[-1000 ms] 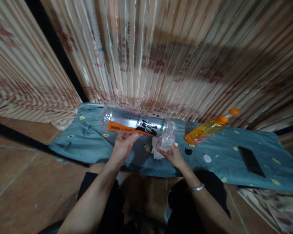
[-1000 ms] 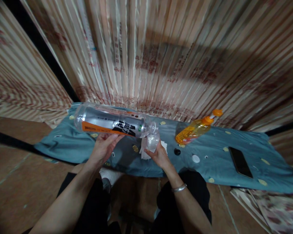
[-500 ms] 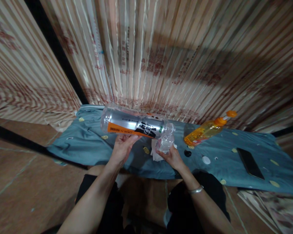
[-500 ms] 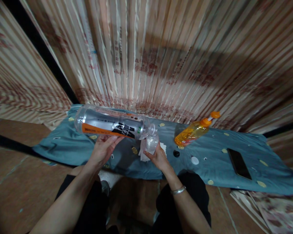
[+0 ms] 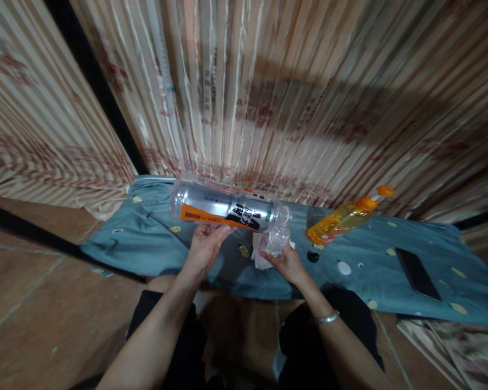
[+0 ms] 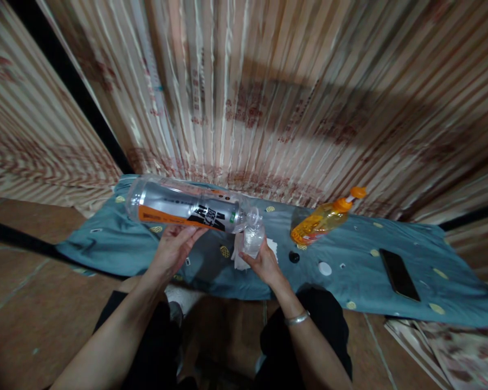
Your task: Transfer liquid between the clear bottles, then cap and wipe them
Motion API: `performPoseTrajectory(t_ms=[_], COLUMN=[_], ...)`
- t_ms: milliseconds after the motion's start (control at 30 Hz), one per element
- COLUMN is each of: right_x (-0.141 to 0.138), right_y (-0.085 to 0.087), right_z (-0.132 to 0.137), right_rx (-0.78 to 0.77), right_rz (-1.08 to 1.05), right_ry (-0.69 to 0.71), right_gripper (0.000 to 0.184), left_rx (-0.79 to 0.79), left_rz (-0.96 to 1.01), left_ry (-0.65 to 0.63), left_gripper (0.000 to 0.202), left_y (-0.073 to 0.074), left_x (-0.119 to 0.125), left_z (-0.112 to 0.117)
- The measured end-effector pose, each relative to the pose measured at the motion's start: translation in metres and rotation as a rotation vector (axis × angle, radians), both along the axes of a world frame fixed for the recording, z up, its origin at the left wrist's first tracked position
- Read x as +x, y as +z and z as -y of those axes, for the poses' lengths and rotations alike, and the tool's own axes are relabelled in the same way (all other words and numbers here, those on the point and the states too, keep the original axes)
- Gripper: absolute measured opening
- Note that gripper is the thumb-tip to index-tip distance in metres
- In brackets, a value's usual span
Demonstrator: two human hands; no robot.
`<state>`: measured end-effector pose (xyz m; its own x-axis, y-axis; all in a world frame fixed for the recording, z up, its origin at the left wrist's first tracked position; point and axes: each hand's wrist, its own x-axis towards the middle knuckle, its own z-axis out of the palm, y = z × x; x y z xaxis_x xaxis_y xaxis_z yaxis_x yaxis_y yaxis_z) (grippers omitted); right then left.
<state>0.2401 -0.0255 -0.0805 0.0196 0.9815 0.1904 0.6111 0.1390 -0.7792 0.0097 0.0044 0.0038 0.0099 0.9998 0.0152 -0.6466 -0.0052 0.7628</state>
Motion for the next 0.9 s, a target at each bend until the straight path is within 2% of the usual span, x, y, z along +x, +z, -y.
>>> performPoseTrajectory(t_ms=[233, 567, 900], right_x=[0.0, -0.0007, -0.0012], right_y=[-0.0001, 0.0012, 0.002], right_z=[0.0004, 0.0011, 0.0006], right_rx=[0.027, -0.035, -0.021], right_rz=[0.014, -0.004, -0.009], right_ry=[0.003, -0.004, -0.002], right_gripper=[0.061, 0.06, 0.062], left_rx=[-0.008, -0.007, 0.008], left_rz=[-0.002, -0.005, 0.01], left_ry=[-0.006, -0.007, -0.015], left_gripper=[0.03, 0.029, 0.028], left_y=[0.0005, 0.0007, 0.0014], left_x=[0.0001, -0.0009, -0.0006], left_z=[0.0001, 0.0007, 0.0003])
